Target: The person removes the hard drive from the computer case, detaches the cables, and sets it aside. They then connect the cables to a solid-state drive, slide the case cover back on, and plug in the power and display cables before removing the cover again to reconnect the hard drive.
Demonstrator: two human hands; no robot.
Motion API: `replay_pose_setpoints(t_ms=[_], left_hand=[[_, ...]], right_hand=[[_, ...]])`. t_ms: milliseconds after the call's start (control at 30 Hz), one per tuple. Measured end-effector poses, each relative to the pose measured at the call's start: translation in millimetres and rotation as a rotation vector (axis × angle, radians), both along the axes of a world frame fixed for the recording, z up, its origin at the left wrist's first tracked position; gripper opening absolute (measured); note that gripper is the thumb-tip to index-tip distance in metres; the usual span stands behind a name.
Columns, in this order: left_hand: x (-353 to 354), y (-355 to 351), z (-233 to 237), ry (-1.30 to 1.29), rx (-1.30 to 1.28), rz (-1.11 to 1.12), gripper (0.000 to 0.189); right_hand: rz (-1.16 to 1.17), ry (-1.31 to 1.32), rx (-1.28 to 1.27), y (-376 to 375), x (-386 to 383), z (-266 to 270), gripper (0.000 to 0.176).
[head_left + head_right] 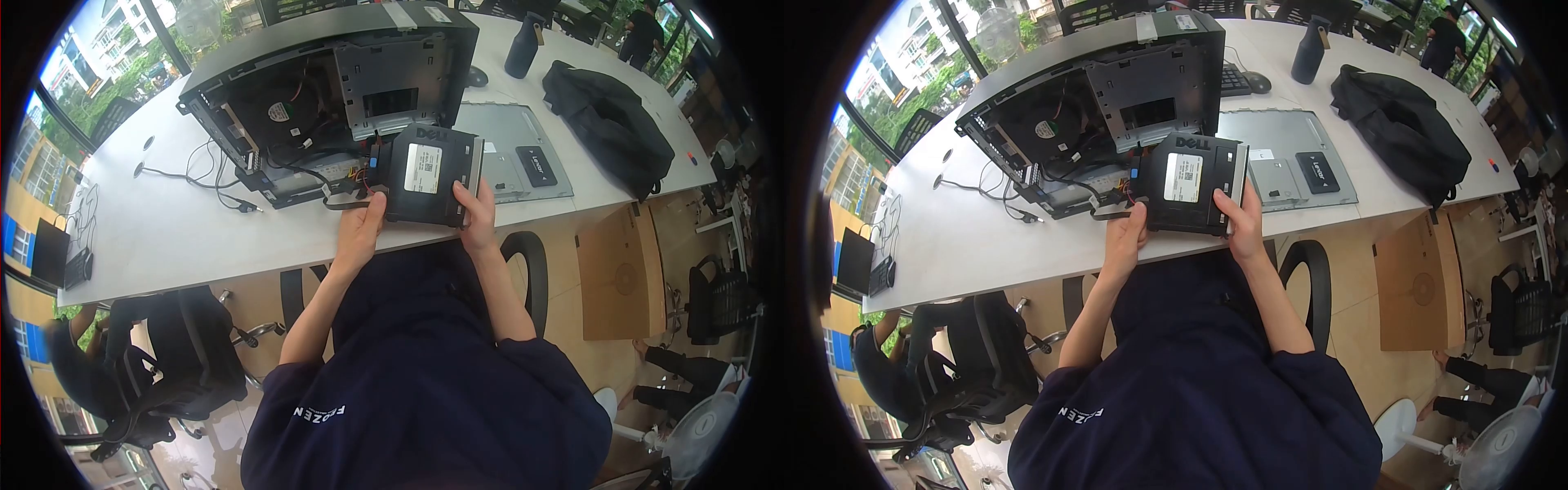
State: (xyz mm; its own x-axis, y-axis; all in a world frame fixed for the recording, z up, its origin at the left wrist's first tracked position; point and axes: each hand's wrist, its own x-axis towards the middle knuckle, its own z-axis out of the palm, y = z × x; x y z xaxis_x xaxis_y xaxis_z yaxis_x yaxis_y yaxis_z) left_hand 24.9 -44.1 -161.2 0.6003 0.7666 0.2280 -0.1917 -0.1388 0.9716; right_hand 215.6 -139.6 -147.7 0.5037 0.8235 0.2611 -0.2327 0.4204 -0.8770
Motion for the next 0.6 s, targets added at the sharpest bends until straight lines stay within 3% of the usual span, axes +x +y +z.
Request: replay_pose_setpoints(t_ms=[267,433,600], left_hand=[[-2.9,5.0,-6.4,-0.039,-0.095,-0.118,0.061],[0.8,0.1,-3.0,0.028,-0.050,0.046,0.064],[-0.7,3.3,-3.7,-0.004,-0.107,0.006,0.064]], right_hand=[[0.067,0.025,-0.007,-3.4,2.7,3.0,0.041],[-0.001,-0.012,0.014,-0.6,-2.3,2.1,0.041],[0.019,-0.010,0.012,-1.2,1.1,2.0,0.042]])
